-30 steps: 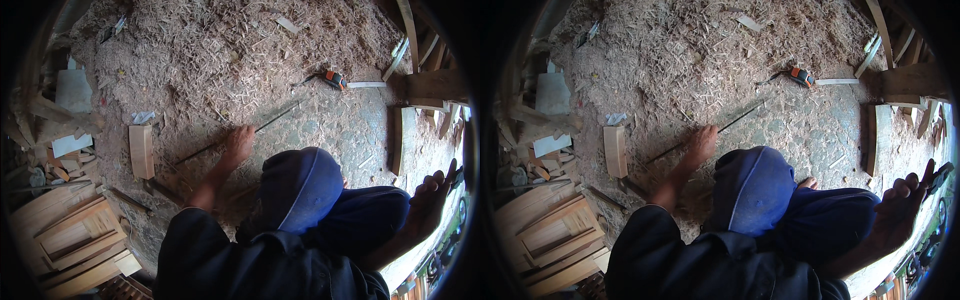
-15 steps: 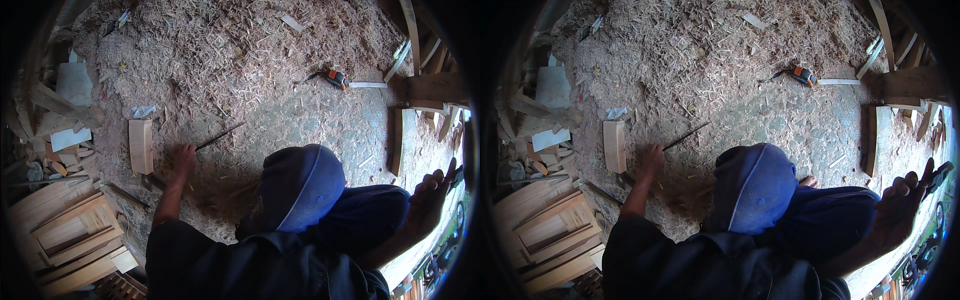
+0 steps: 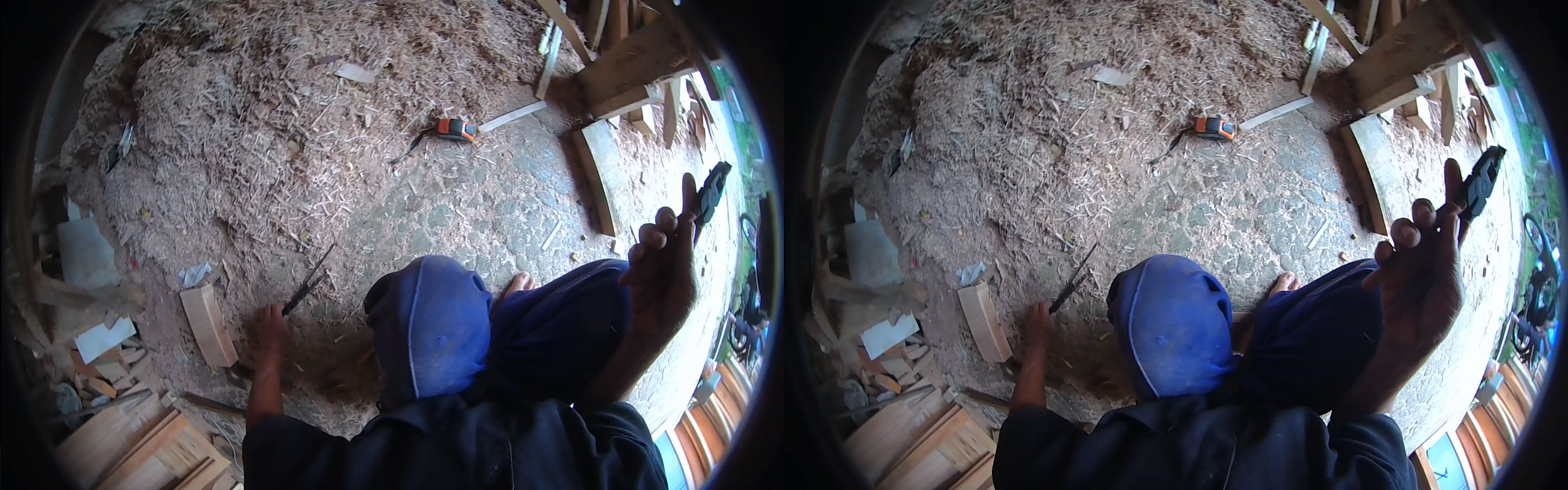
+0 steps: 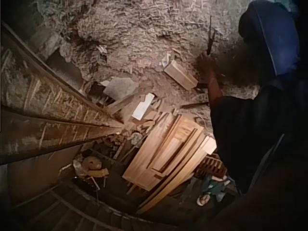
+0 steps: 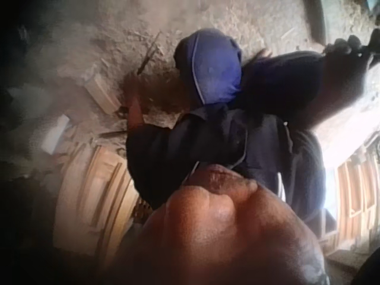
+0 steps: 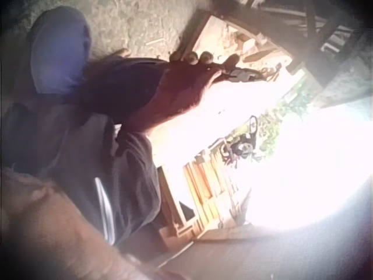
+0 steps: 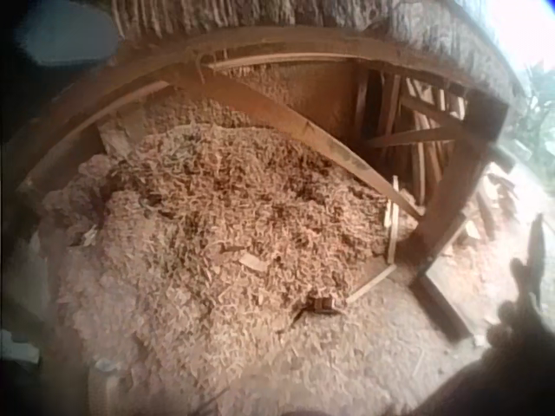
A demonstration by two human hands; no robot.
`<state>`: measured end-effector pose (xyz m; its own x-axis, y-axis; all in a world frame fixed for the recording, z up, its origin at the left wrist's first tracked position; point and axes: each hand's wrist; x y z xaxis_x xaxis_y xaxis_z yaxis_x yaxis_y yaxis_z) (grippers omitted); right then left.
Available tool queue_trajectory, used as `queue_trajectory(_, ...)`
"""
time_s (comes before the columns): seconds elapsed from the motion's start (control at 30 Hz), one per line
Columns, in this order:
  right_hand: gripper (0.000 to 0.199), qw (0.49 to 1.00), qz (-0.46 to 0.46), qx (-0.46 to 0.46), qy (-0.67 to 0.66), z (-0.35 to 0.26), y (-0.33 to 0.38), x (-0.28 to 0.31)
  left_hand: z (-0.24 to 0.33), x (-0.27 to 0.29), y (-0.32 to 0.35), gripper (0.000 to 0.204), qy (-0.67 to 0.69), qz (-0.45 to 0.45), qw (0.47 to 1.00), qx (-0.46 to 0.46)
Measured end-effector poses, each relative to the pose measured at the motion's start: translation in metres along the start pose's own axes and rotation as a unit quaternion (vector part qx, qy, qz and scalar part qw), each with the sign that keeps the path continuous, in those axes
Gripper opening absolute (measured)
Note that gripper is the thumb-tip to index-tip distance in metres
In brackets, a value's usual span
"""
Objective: The person uses a chisel to carve and shape a curved wooden piece, then assembles a rectangular wooden frame on the floor. They hammer nails into the frame to secure the joints. The work takes place in a cluttered workshop with wood shavings and tools on the floor.
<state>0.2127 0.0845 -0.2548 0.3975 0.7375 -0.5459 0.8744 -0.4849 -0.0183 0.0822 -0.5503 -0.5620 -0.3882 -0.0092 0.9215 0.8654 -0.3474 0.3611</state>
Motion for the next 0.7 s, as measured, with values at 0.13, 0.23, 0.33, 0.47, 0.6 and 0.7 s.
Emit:
queue_trajectory(0.13,0.057,0.999,0.030,0.005,0.019,0.000,0.000,-0.005,0.001,0.000,-0.003,0.029,-0.004,-0.015,1.000,-0.004)
queue_trajectory(0.23,0.055,0.999,0.035,0.009,0.004,0.000,-0.001,-0.008,0.000,-0.003,-0.005,0.030,-0.016,-0.014,1.000,0.005)
queue_trajectory(0.33,0.055,0.999,0.045,0.017,0.005,0.000,-0.001,-0.006,-0.004,-0.005,-0.009,0.032,-0.017,-0.022,1.000,0.005)
queue_trajectory(0.47,0.055,0.998,0.052,0.018,0.013,-0.002,0.001,0.003,-0.002,0.011,-0.017,0.028,-0.007,-0.052,0.998,-0.026)
queue_trajectory(0.6,0.057,1.000,0.015,0.025,-0.002,-0.006,0.002,0.011,0.020,0.053,-0.029,0.025,0.066,-0.089,0.994,0.009)
queue_trajectory(0.7,0.058,0.999,0.011,0.015,-0.028,-0.007,0.002,0.009,0.036,0.096,-0.040,0.024,0.085,-0.126,0.988,-0.023)
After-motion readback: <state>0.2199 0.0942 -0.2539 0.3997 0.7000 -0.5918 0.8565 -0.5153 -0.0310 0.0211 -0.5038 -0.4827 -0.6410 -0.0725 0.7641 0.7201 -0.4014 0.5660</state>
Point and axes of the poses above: each hand's wrist, its own y-axis away from the middle knuckle, its own x-axis out of the back of the hand, z = x × y, and after that the axes turned 6 degrees about y, right-handed
